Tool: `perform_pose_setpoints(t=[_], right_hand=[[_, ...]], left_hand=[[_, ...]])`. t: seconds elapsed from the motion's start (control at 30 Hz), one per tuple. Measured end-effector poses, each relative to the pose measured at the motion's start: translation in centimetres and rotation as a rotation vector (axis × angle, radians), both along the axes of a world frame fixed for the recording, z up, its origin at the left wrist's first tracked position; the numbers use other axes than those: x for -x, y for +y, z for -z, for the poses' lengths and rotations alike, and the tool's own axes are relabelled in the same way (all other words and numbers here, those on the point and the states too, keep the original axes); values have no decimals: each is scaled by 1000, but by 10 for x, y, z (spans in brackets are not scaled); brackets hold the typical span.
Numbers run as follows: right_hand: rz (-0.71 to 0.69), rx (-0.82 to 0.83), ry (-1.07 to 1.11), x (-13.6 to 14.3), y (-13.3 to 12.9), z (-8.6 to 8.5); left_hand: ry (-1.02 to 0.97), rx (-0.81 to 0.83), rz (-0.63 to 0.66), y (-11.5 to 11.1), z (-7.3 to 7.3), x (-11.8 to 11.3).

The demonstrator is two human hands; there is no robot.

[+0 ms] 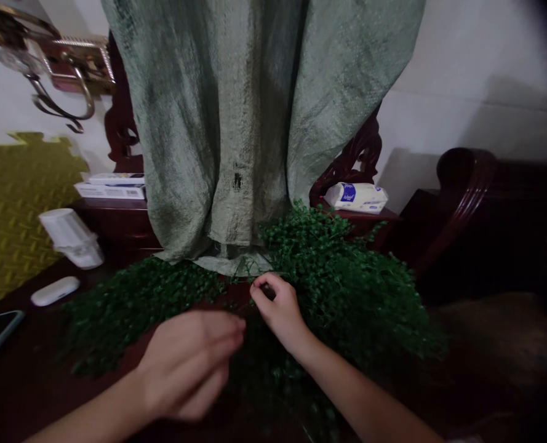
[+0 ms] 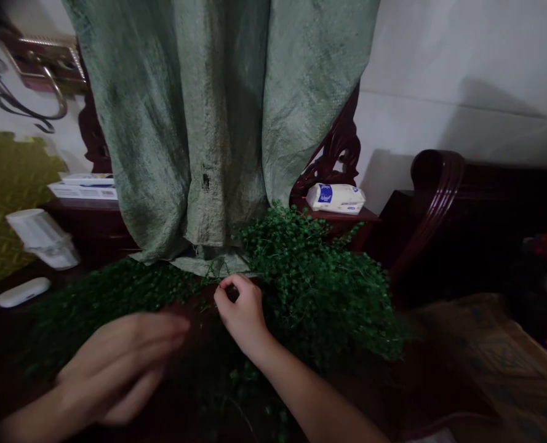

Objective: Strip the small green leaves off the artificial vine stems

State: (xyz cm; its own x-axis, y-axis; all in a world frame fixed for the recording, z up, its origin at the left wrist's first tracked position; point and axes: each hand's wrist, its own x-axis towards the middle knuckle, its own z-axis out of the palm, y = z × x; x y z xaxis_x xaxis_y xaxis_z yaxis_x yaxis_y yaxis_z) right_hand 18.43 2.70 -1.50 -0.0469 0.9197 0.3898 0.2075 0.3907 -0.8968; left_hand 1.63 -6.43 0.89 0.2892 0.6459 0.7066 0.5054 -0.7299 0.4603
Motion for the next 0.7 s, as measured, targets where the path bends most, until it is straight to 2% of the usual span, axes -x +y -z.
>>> perform_pose_setpoints(t=[0.07,0.13,0.2,0.27,0.33,0.43,0.57,0.7], right_hand=[[-8,25,22,0,1,0],[-22,63,46,-1,2,-1],[-49,103,69,-2,3,-1],[-87,132,88,-2,3,-3],[-125,150,100,-2,3,-3],[-178,170,110,0,-1,-4],[-251,216,116,3,-6,-4],[-296,270,156,3,-9,-6]], left_hand=[[41,-80,25,34,3,1],[11,57,-107,60,9,1],[-99,255,-187,74,18,1],[-211,425,-187,78,26,-1],[-270,509,-164,78,32,-3],[-261,527,-116,78,34,-6],[-200,521,43,79,33,-4],[-219,563,55,77,33,1]])
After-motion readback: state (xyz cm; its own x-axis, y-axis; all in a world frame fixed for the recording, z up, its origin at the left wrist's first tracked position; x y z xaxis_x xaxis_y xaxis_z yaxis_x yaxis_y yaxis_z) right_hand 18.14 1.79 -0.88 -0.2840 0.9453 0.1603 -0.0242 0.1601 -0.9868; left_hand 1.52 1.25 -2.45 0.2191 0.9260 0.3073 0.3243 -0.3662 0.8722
